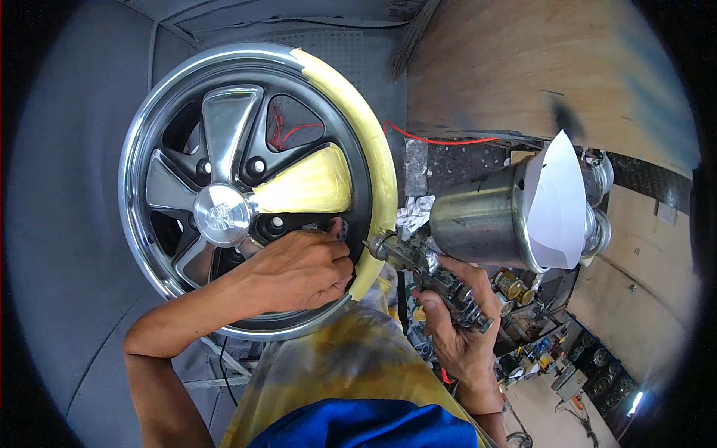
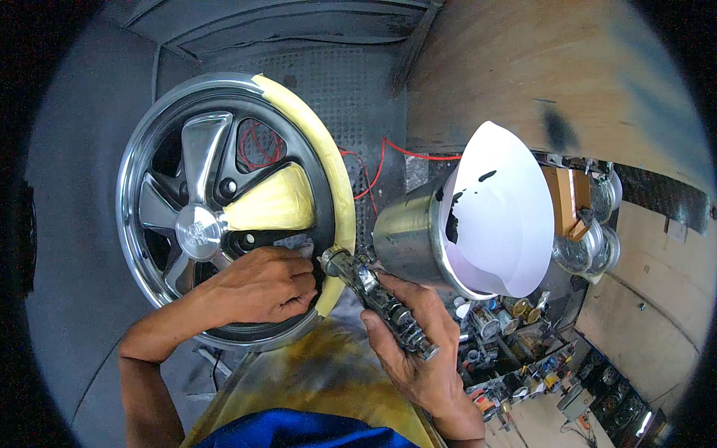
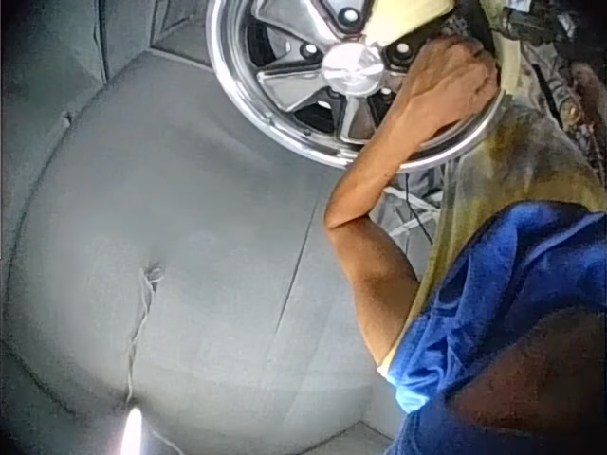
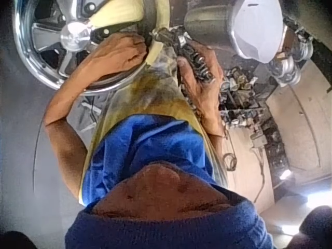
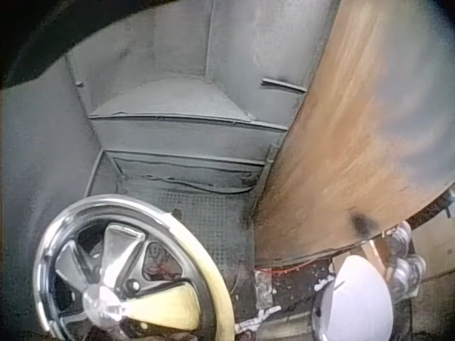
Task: The recorder mixes black paint into a spray gun and then cleans/details a car wheel with a sponge.
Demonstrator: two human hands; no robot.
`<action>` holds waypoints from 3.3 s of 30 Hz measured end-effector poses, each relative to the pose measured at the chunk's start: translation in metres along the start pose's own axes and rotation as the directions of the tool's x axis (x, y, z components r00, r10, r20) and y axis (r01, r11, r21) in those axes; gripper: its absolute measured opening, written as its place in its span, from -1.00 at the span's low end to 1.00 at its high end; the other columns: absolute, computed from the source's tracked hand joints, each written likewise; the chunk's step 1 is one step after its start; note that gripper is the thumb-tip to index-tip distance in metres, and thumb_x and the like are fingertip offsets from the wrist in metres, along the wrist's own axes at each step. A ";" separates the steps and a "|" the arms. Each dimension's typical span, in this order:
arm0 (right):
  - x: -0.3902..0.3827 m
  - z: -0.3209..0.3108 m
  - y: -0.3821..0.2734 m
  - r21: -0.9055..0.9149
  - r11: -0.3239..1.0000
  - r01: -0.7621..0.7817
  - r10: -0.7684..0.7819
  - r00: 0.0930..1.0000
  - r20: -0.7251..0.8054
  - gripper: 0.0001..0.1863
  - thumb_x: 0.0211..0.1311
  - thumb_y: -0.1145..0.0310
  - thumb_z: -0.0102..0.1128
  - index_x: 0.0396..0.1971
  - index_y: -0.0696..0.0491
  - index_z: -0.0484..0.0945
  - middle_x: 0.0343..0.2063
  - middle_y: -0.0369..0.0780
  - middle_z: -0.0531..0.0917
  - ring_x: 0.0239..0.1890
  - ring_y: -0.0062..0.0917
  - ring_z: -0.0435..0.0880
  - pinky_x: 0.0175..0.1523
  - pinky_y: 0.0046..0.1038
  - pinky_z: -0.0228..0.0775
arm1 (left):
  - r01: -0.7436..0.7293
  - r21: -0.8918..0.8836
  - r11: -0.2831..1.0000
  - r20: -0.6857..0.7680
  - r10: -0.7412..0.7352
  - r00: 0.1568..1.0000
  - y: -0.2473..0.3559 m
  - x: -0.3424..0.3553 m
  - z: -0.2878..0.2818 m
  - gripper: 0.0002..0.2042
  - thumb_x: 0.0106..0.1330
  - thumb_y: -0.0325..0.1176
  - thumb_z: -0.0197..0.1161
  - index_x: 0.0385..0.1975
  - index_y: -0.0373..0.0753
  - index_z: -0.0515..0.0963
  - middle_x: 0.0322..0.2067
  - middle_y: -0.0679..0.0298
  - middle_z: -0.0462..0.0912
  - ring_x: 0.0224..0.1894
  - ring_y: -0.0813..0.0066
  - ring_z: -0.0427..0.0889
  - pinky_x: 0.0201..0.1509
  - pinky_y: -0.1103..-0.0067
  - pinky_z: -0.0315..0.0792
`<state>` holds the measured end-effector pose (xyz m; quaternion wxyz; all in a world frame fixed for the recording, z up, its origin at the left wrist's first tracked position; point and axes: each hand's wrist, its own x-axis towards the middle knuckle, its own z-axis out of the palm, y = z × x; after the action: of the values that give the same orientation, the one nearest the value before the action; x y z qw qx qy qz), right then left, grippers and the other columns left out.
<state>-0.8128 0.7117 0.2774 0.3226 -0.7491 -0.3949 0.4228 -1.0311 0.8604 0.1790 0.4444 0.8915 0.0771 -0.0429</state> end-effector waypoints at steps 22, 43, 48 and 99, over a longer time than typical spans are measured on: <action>0.004 0.001 0.001 -0.034 0.999 0.028 -0.030 0.998 -0.058 -0.56 0.31 0.48 0.49 0.15 0.21 0.63 -0.09 -0.03 0.74 -0.08 -0.30 0.77 0.08 -0.39 0.56 | 0.002 0.003 1.000 -0.015 -0.002 1.000 0.000 0.000 0.003 -0.79 0.36 -0.31 0.31 -0.38 -0.36 0.63 -0.32 0.07 0.65 -0.14 0.07 0.68 0.04 0.25 0.60; 0.004 -0.001 0.000 -0.027 0.999 0.025 -0.026 0.999 -0.039 -0.56 0.30 0.49 0.50 0.15 0.22 0.62 -0.11 -0.03 0.72 -0.11 -0.28 0.76 0.03 -0.37 0.57 | 0.014 -0.007 1.000 0.009 -0.014 1.000 0.003 0.001 0.000 -0.79 0.35 -0.30 0.33 -0.36 -0.37 0.64 -0.31 0.05 0.65 -0.14 0.01 0.70 0.05 0.23 0.61; 0.004 -0.001 0.000 -0.025 0.999 -0.039 0.038 0.997 -0.065 -0.55 0.29 0.47 0.50 0.15 0.22 0.62 -0.09 -0.02 0.72 -0.08 -0.27 0.76 0.07 -0.38 0.56 | 0.008 -0.025 1.000 -0.016 -0.009 1.000 -0.001 -0.001 0.003 -0.78 0.36 -0.30 0.32 -0.38 -0.36 0.62 -0.32 0.04 0.64 -0.16 0.03 0.67 0.01 0.22 0.60; 0.000 -0.004 -0.006 -0.091 0.996 0.023 -0.024 1.000 -0.011 -0.56 0.31 0.46 0.51 0.14 0.22 0.62 -0.02 0.00 0.73 -0.03 -0.25 0.79 0.11 -0.36 0.58 | -0.016 0.000 1.000 -0.018 0.016 1.000 -0.001 0.000 0.001 -0.80 0.33 -0.32 0.32 -0.37 -0.36 0.63 -0.34 0.09 0.61 -0.17 0.07 0.67 0.00 0.25 0.60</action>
<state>-0.8113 0.7137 0.2837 0.2955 -0.7609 -0.4207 0.3959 -1.0314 0.8601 0.1777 0.4442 0.8923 0.0739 -0.0315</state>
